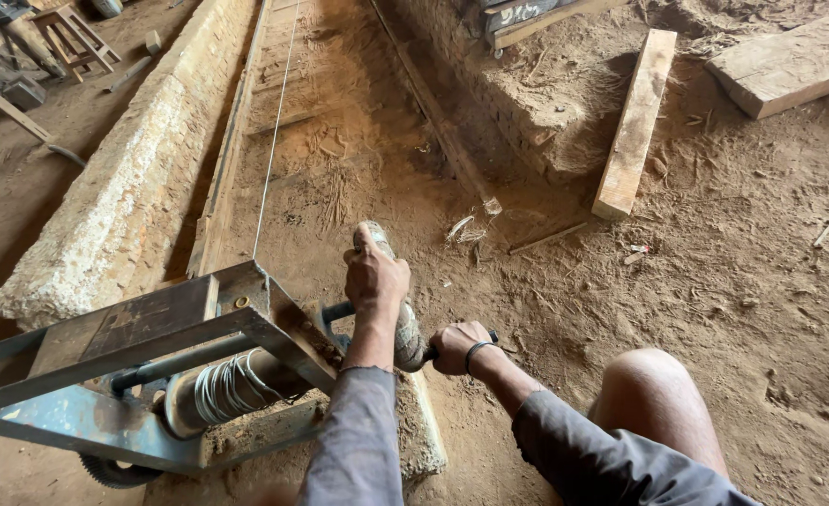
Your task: The person operates a hand-cranked winch machine in a woodworking environment, using their hands to turn and guide a cable spool and a small roller.
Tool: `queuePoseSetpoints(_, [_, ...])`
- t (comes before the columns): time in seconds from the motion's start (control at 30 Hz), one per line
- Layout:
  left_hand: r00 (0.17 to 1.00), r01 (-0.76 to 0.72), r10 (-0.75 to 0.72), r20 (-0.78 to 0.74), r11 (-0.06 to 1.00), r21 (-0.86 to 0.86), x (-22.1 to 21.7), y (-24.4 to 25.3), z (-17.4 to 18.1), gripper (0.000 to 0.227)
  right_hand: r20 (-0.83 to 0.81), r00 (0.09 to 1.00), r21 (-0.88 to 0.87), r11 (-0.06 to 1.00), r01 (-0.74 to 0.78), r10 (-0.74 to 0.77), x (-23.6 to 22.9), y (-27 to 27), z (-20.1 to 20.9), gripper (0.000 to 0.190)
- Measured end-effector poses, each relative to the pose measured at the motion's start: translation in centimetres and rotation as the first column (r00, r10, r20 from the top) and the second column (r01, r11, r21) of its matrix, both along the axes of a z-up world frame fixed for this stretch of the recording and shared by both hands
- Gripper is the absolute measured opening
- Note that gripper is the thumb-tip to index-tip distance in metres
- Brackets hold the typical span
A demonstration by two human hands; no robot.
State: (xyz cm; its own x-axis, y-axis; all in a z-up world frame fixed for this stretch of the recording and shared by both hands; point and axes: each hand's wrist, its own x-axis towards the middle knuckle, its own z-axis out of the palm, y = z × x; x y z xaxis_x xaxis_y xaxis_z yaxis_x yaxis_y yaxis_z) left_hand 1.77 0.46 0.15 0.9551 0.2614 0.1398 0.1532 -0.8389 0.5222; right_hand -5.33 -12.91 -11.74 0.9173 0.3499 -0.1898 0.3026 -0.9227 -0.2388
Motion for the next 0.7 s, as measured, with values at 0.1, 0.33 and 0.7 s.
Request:
queuePoseSetpoints(0.1, [0.999,-0.011,0.013,-0.052,0.999,0.043,1.7,0.3,0.4,0.089,0.013,1.0,0.024,1.0,-0.013,0.013,-0.2,-0.1,0.6,0.012])
queuePoseSetpoints(0.33, [0.939,-0.004,0.026,-0.342,0.998,0.064,4.2,0.3,1.9,0.088,0.067,0.996,0.041,0.997,-0.062,0.059,-0.4,-0.5,1.4,0.012])
queuePoseSetpoints(0.7, [0.923,-0.003,0.033,-0.384,0.997,0.079,5.6,0.0,4.1,0.062,0.219,0.975,0.161,0.984,-0.083,0.046,-1.4,-0.5,3.4,0.007])
